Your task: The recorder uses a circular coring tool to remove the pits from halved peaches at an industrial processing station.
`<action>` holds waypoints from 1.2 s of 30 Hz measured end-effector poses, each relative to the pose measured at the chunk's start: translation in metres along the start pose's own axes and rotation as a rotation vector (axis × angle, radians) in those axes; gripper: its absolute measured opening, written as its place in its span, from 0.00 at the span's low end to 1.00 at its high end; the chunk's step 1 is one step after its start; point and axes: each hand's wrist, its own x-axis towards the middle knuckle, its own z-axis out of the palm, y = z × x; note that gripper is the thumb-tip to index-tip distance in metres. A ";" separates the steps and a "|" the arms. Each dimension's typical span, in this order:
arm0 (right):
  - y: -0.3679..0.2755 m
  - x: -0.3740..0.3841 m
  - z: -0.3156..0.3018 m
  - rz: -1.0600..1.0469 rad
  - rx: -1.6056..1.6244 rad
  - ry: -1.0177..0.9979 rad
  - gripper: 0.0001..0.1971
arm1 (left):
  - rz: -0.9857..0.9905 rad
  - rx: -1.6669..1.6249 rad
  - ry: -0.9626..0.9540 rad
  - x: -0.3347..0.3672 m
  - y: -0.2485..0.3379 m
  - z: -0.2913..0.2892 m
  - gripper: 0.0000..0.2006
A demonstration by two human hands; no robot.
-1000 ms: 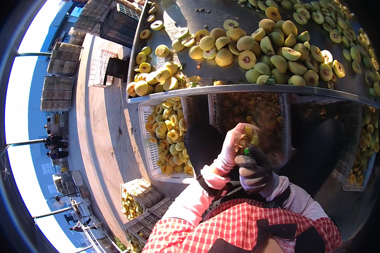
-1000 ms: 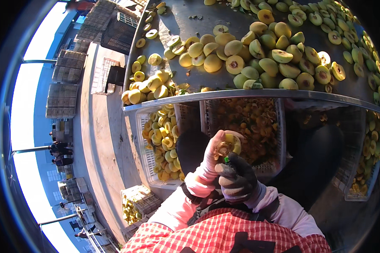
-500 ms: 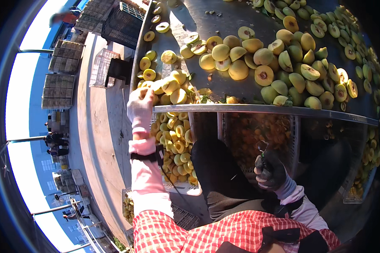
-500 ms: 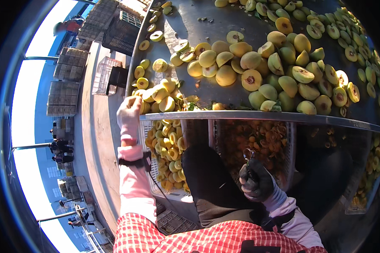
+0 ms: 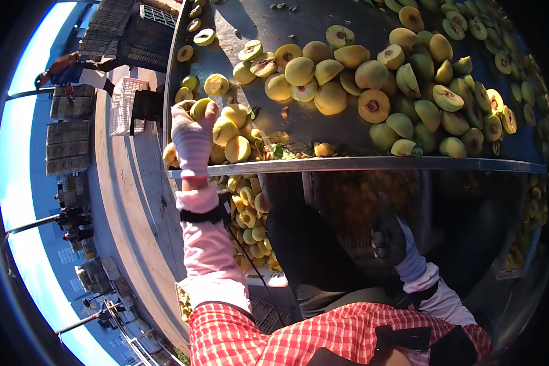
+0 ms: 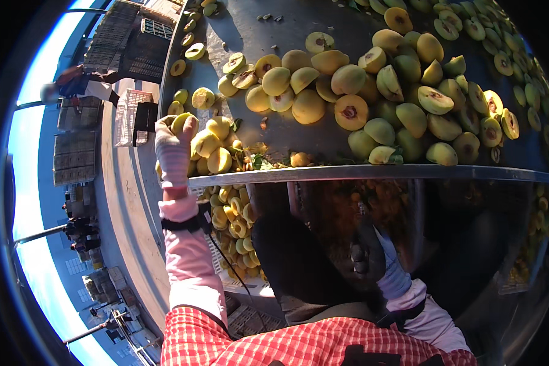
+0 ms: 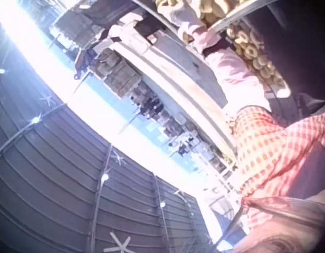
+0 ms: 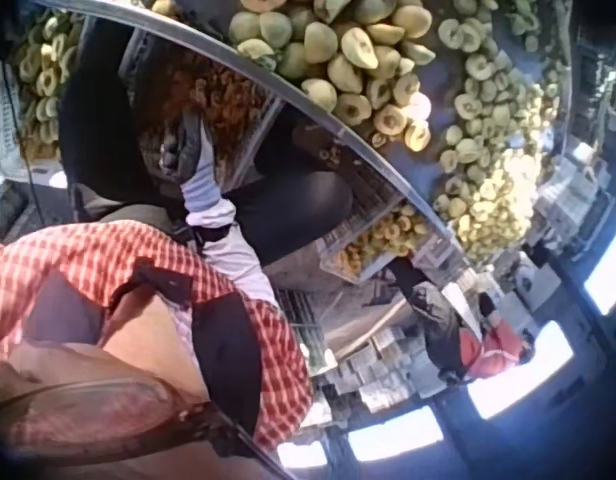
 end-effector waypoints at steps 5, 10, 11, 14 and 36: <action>-0.018 -0.034 0.032 -0.188 -0.257 -0.338 0.10 | -0.346 -0.827 -0.416 -0.175 0.131 0.007 0.15; -0.006 -0.040 0.046 -1.059 -0.907 -0.132 0.10 | -0.540 -1.072 -0.331 -0.236 0.177 0.028 0.25; -0.003 -0.039 0.043 -1.060 -0.904 -0.128 0.10 | -0.600 -1.074 -0.255 -0.243 0.188 0.032 0.26; 0.008 -0.040 0.032 -0.970 -0.882 -0.142 0.11 | -0.557 -1.029 -0.178 -0.256 0.196 0.032 0.26; 0.042 -0.070 0.003 -1.128 -0.672 -0.044 0.16 | -0.308 -0.894 -0.078 -0.288 0.242 0.016 0.25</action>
